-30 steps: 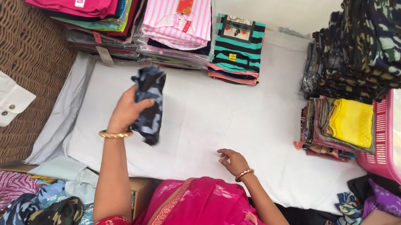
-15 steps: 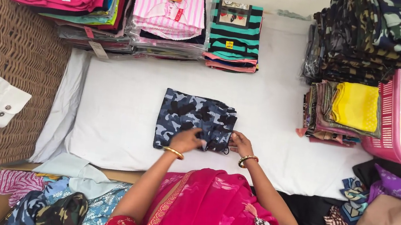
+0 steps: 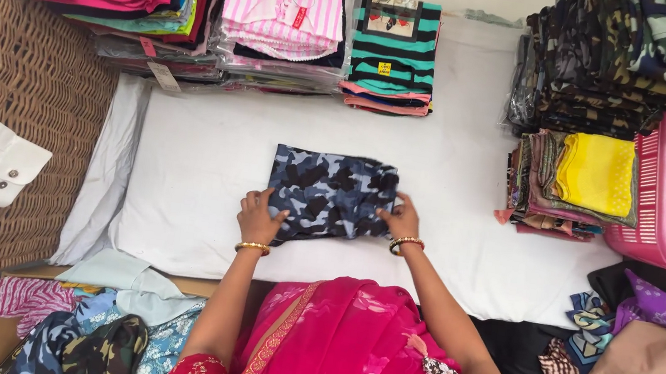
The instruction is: The person folds several pairs of camouflage-patterned pants on a white table. They unfold each pair, smooth the fabric, fold them into neat rectangles, and place them onto a growing stack. The person also briefly handles a stack of striped shirts.
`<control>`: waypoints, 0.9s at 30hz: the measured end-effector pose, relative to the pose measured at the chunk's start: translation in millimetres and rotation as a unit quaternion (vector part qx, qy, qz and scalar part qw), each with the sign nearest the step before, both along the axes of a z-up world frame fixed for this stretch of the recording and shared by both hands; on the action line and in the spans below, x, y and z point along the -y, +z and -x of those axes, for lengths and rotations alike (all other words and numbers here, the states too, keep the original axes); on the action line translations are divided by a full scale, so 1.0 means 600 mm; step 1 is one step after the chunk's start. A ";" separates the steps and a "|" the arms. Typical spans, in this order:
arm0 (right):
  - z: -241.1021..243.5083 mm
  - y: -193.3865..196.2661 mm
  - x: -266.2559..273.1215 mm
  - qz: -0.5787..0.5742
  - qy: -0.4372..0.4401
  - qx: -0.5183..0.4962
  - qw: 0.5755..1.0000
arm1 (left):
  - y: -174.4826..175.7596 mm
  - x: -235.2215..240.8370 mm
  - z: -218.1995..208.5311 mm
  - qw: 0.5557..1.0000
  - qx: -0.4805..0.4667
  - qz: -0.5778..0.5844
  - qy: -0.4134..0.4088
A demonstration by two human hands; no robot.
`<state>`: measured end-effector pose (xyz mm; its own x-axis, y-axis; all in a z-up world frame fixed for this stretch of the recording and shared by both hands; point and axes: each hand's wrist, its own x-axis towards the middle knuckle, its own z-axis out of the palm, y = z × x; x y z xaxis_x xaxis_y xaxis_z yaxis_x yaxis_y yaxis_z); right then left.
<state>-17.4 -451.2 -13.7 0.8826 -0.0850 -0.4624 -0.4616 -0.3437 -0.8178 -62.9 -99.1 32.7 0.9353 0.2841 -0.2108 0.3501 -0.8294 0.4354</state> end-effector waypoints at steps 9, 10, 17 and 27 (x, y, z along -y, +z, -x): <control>-0.024 0.003 0.023 0.194 0.050 0.077 0.977 | 0.021 0.030 0.077 0.957 0.120 -0.043 -0.259; -0.028 0.020 0.014 0.201 0.041 0.066 0.976 | 0.000 0.029 0.085 0.948 0.124 -0.056 -0.287; -0.053 0.060 0.001 0.177 -0.029 0.123 0.976 | 0.024 0.032 0.081 0.927 0.186 -0.059 -0.321; -0.044 0.128 -0.069 0.261 0.054 0.294 0.918 | 0.014 0.054 0.056 0.941 0.184 0.036 -0.282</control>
